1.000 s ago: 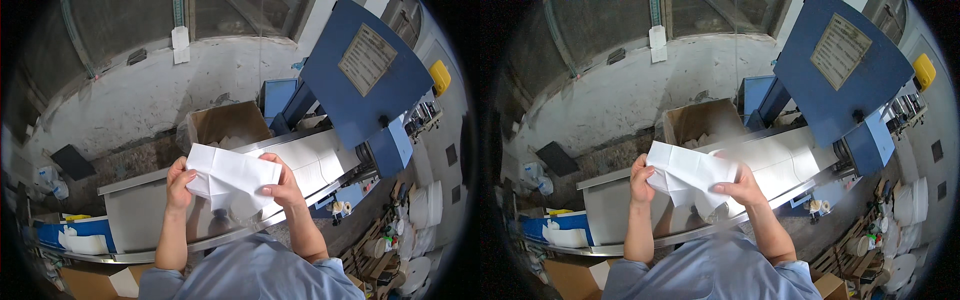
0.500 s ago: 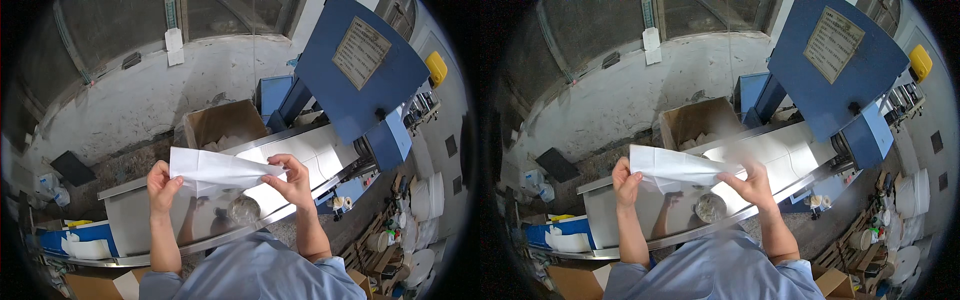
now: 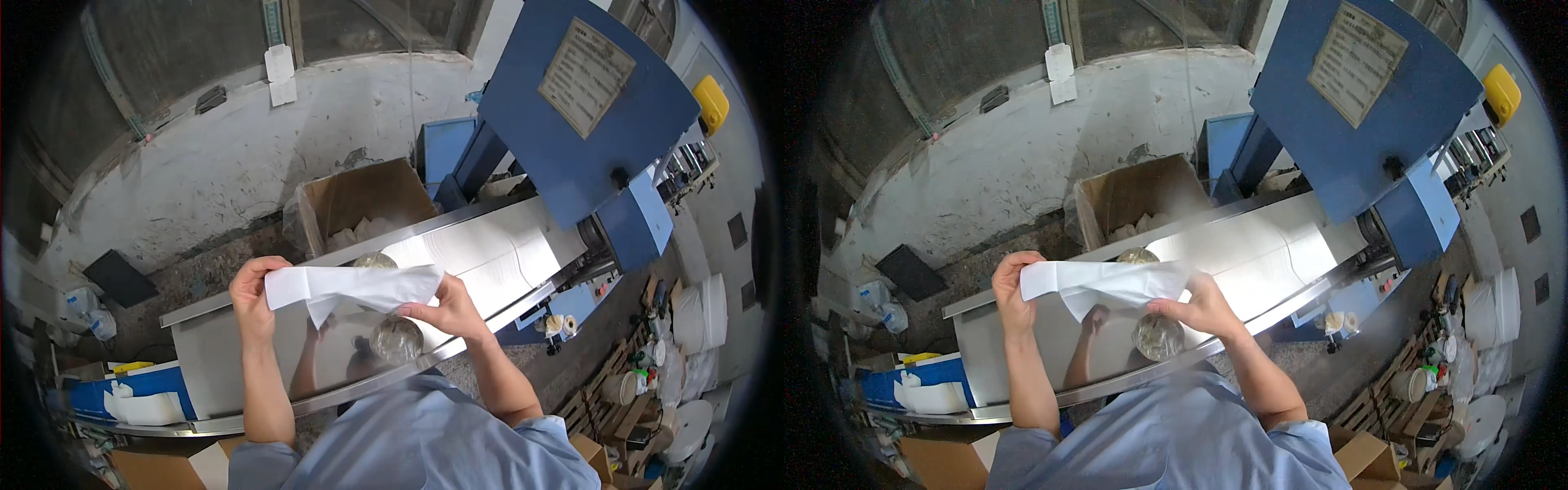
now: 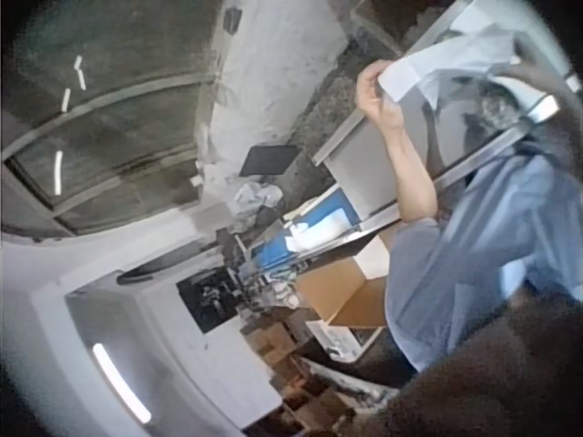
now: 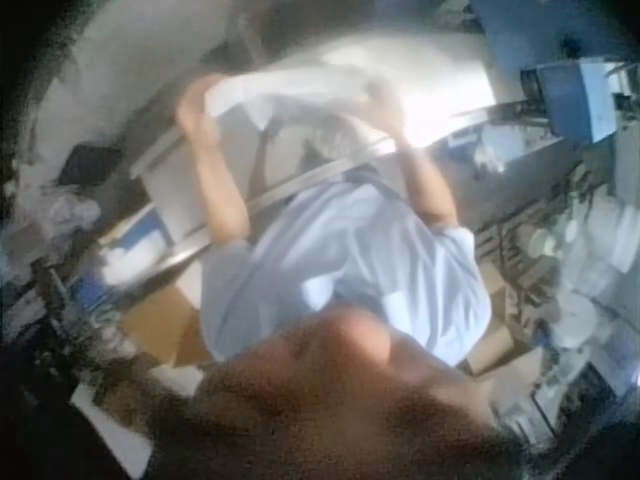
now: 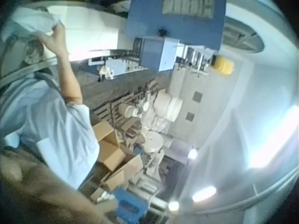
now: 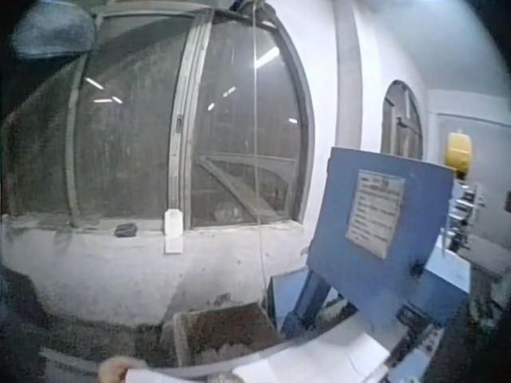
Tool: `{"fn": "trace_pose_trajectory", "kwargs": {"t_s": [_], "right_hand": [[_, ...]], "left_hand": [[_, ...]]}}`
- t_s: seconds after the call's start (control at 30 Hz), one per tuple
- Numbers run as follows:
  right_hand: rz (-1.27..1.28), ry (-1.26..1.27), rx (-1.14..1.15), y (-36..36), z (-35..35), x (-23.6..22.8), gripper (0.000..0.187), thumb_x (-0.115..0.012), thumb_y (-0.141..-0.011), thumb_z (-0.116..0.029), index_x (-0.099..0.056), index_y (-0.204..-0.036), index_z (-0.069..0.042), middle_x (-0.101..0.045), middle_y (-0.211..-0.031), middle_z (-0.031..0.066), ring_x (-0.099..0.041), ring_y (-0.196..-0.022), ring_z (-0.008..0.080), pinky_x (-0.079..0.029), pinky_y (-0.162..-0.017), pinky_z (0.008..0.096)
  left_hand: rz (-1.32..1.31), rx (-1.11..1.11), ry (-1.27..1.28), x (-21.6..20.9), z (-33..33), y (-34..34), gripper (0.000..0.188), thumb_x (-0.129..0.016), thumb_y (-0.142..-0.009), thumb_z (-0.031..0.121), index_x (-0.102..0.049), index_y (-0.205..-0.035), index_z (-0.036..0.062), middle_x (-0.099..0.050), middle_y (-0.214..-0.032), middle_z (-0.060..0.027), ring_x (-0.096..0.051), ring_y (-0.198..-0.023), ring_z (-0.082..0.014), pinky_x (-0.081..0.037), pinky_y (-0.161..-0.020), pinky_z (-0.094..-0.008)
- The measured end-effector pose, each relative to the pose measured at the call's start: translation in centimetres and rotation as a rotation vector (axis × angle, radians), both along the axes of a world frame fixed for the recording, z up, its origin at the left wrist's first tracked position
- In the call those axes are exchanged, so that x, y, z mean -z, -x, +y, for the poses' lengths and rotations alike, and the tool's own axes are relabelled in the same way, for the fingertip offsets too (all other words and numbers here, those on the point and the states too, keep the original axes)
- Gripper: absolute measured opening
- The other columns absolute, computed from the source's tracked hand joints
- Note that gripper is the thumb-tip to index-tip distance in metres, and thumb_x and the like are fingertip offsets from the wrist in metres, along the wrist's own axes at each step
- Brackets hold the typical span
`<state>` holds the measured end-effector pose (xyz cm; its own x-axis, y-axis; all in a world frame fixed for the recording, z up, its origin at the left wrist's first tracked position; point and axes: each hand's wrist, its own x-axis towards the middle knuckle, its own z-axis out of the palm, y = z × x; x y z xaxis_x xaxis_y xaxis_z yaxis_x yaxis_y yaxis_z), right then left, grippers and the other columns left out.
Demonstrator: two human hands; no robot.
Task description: Pack stacks of folded paper into a cardboard box.
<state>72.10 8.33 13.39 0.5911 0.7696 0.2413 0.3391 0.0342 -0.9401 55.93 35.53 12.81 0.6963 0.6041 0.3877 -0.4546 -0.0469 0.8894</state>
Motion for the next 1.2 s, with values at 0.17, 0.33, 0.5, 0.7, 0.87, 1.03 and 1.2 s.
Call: {"fn": "trace_pose_trajectory", "kwargs": {"t_s": [0.17,0.33,0.5,0.7,0.87,1.03,1.2], "right_hand": [[0.098,-0.165,0.098,0.0,0.0,-0.2,0.01,-0.076,-0.084,-0.005,-0.073,-0.092,-0.001,-0.072,-0.088,0.0042,-0.064,-0.085,0.0119,-0.05,-0.079,0.0272],[-0.06,-0.192,0.188,-0.3,-0.3,-1.2,0.008,-0.07,-0.087,-0.002,-0.073,-0.094,0.0,-0.073,-0.088,0.0065,-0.066,-0.082,0.014,-0.051,-0.077,0.0268],[-0.098,-0.203,0.166,-0.7,-0.8,-1.1,0.015,-0.069,-0.084,0.007,-0.073,-0.097,0.001,-0.063,-0.094,0.0092,-0.061,-0.09,0.0172,-0.05,-0.08,0.028],[-0.134,-0.22,0.155,-0.6,-0.8,-1.4,0.017,-0.067,-0.083,0.008,-0.071,-0.098,0.002,-0.063,-0.099,0.0105,-0.062,-0.093,0.018,-0.051,-0.083,0.0294],[-0.128,-0.214,0.086,-0.5,-0.5,-1.4,0.011,-0.068,-0.083,0.007,-0.068,-0.094,0.004,-0.063,-0.101,0.0118,-0.064,-0.092,0.0183,-0.053,-0.083,0.031],[-0.075,-0.231,0.081,0.1,-0.2,-1.3,0.01,-0.068,-0.084,0.006,-0.065,-0.094,0.004,-0.065,-0.096,0.0118,-0.066,-0.088,0.0173,-0.054,-0.08,0.0289],[-0.112,-0.19,0.171,1.2,0.0,-2.0,0.011,-0.067,-0.086,0.004,-0.064,-0.097,0.004,-0.068,-0.091,0.0092,-0.066,-0.081,0.0135,-0.054,-0.075,0.0265]], "left_hand": [[0.019,-0.022,0.001,0.7,0.4,0.1,0.014,-0.062,-0.086,-0.001,-0.062,-0.1,-0.0018,-0.066,-0.1,-0.0129,-0.063,-0.092,-0.0179,-0.049,-0.085,-0.0288],[-0.048,0.043,0.04,1.1,0.6,0.0,0.009,-0.064,-0.085,0.0,-0.063,-0.093,0.0012,-0.066,-0.101,-0.013,-0.062,-0.093,-0.0174,-0.048,-0.084,-0.0285],[-0.054,0.037,-0.005,1.0,0.6,0.0,0.005,-0.065,-0.085,0.002,-0.063,-0.09,0.0037,-0.066,-0.101,-0.0127,-0.061,-0.092,-0.0166,-0.048,-0.083,-0.0283],[-0.045,0.031,0.019,1.0,0.5,-0.1,0.005,-0.064,-0.085,0.003,-0.062,-0.089,0.0045,-0.066,-0.102,-0.0125,-0.061,-0.093,-0.0164,-0.047,-0.083,-0.028],[-0.011,0.045,0.047,1.2,0.3,-0.3,0.008,-0.06,-0.086,0.002,-0.061,-0.093,0.0045,-0.064,-0.103,-0.0128,-0.06,-0.095,-0.017,-0.046,-0.085,-0.0286],[0.051,0.126,0.172,1.4,-0.2,-0.8,0.009,-0.057,-0.09,0.004,-0.06,-0.099,0.0041,-0.064,-0.104,-0.0114,-0.06,-0.095,-0.0165,-0.046,-0.085,-0.028],[0.216,0.016,0.267,2.6,-0.6,-2.0,0.016,-0.06,-0.097,0.009,-0.058,-0.111,0.0012,-0.064,-0.104,-0.0064,-0.06,-0.094,-0.0127,-0.048,-0.084,-0.0259]]}}
